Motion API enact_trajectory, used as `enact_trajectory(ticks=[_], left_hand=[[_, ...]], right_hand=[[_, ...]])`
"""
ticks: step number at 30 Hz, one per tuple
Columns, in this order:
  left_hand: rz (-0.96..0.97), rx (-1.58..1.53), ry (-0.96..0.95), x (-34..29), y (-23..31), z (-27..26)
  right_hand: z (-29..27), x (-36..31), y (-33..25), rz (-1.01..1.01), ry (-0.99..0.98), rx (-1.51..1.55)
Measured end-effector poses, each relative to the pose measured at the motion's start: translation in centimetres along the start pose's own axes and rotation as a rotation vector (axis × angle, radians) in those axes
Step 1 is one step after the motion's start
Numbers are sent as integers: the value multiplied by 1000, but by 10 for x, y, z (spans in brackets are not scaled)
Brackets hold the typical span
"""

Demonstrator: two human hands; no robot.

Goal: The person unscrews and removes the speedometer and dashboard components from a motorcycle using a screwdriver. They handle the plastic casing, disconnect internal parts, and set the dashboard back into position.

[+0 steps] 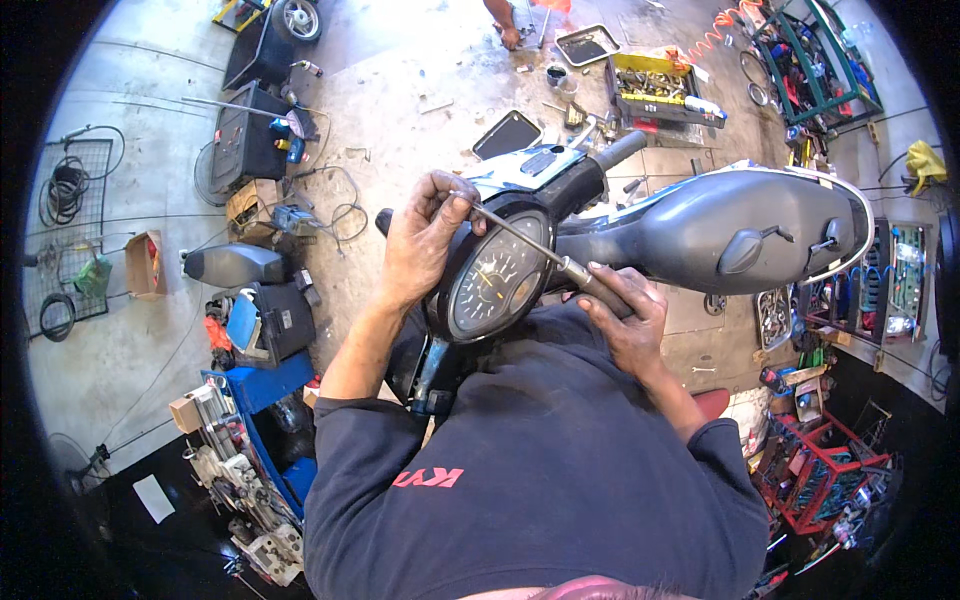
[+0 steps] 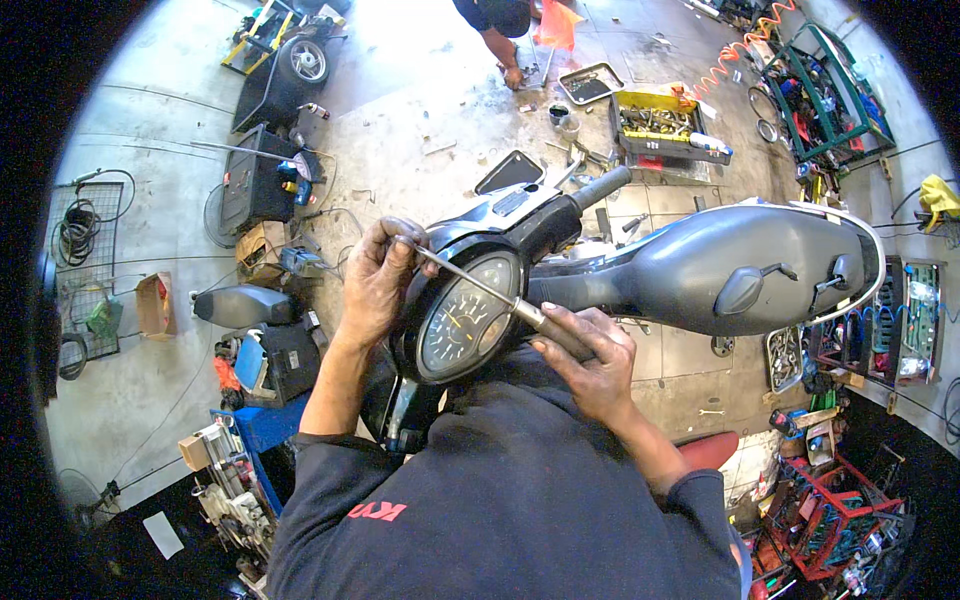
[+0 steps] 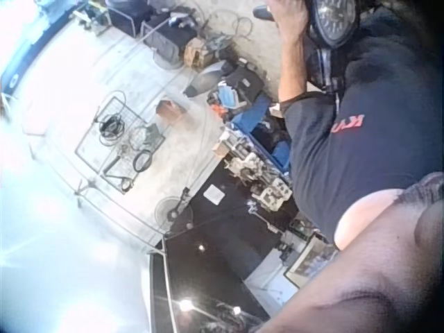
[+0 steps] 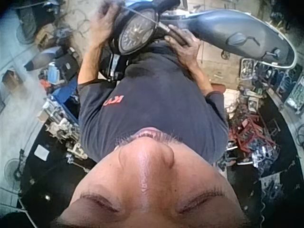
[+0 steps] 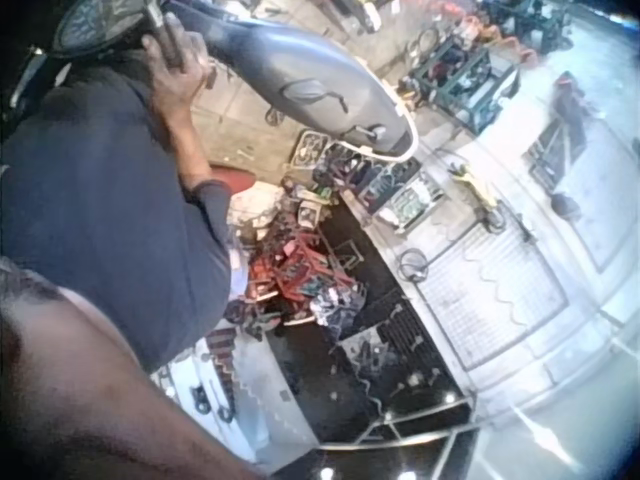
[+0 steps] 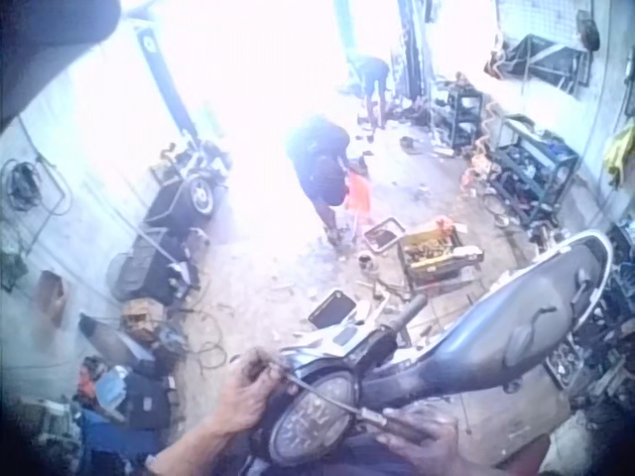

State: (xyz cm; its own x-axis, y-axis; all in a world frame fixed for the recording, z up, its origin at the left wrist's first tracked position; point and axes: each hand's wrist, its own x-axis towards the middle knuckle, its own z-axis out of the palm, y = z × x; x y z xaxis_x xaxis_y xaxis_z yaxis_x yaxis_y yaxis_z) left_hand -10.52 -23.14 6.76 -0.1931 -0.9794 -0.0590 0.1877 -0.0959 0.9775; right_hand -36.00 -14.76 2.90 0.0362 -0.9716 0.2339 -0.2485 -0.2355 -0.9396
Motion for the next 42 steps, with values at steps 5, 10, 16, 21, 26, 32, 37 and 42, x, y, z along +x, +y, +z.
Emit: enact_trajectory(ticks=[5,10,16,21,26,32,37,42], left_hand=[[-80,236,-168,6,7,3],[-11,549,-431,24,15,-8],[-197,749,-93,100,-44,-98],[-869,754,-254,122,-116,-151],[-867,836,-472,116,-115,-122],[-570,1017,-400,103,-109,-121],[-756,1037,-517,117,-75,-102],[-674,795,-531,112,-121,-136]], right_hand=[[-4,-16,16,67,17,66],[-10,-28,28,107,63,64],[-21,-41,37,235,31,-45],[-20,-43,46,260,-4,-109],[-16,-38,45,257,-23,-161],[-12,-27,40,195,-49,-238],[-14,-20,36,208,-82,-317],[-12,-10,31,141,-76,-347]])
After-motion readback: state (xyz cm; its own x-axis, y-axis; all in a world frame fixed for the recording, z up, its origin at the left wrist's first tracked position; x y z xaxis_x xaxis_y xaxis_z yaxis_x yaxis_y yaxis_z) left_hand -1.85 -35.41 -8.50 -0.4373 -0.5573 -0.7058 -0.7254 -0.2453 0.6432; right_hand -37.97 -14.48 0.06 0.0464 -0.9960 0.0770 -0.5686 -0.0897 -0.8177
